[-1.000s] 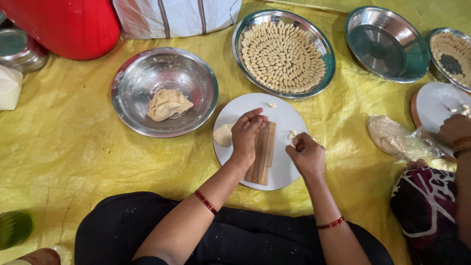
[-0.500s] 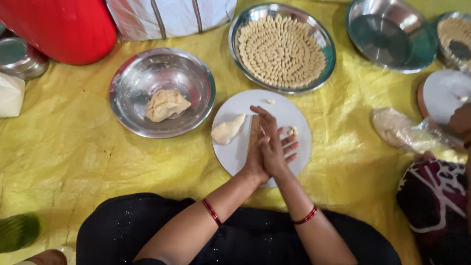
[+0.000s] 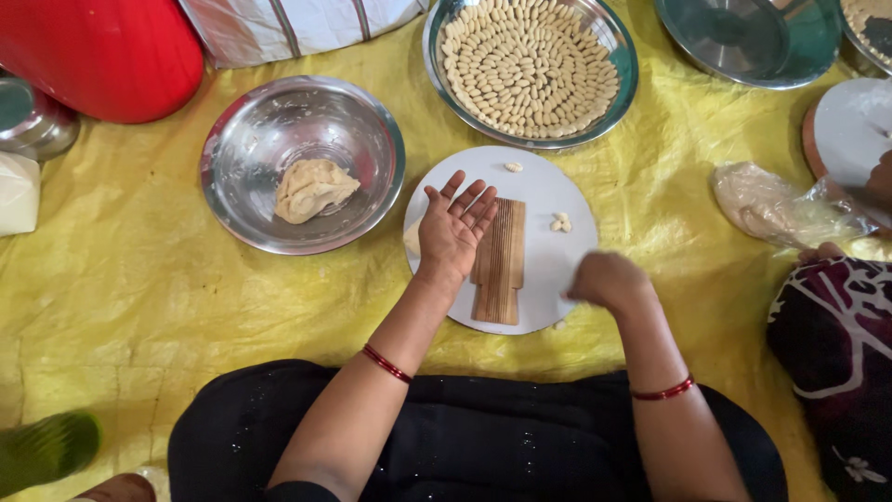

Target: The person sits on the floor and shapes small pieces of dough into ridged, elongated forms using a grooved wooden board. They roll the dough between their palms, press it into the grooves, and place the finished pieces into a metal tray.

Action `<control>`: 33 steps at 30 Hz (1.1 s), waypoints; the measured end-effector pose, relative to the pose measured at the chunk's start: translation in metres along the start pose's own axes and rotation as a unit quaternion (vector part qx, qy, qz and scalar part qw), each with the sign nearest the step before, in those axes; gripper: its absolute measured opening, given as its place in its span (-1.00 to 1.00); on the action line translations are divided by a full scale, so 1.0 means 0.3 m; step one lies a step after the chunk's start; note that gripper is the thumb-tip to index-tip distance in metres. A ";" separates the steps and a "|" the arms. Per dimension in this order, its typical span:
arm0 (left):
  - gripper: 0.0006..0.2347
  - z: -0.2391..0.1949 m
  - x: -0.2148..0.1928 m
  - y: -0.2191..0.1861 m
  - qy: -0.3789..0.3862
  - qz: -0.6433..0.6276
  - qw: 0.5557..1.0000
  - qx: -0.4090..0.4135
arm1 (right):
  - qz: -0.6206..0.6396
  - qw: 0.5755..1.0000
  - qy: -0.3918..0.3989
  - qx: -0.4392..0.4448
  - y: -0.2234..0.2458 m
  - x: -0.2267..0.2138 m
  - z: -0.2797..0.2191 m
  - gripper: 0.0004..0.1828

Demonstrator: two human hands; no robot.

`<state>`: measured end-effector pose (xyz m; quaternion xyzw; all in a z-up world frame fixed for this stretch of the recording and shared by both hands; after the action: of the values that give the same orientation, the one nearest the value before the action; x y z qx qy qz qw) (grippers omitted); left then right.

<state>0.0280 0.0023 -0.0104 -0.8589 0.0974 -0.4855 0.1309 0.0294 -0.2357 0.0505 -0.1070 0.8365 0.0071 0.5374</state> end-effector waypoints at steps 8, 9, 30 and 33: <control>-0.55 -0.009 0.019 0.008 -0.026 0.006 0.999 -0.026 | 0.060 0.989 -0.011 0.135 0.006 0.252 -0.095 -0.45; -0.55 -0.017 0.014 0.022 -0.015 0.003 1.000 -0.025 | 0.058 0.989 -0.019 0.132 -0.005 0.266 -0.098 -0.46; -0.45 -0.064 0.045 0.040 0.121 0.047 0.991 -0.040 | 0.104 0.955 -0.274 0.034 0.108 0.009 -0.254 -0.59; -0.43 -0.115 0.116 0.072 0.228 -0.026 0.968 -0.104 | 0.205 0.902 -0.369 -0.093 0.249 -0.114 -0.288 -0.54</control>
<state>0.0154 -0.0329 0.0278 -0.7365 0.1519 -0.6591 0.0024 -0.0485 -0.1678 0.1101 0.0276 0.5773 0.2335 0.7820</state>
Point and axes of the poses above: each hand's wrist, its own z-axis towards the middle knuckle, its own x-axis out of the palm, y = z × x, the point moved 3 cm from there along z, towards the middle knuckle, and after that the axes turned 10 degrees about -y, right-handed, at the moved point
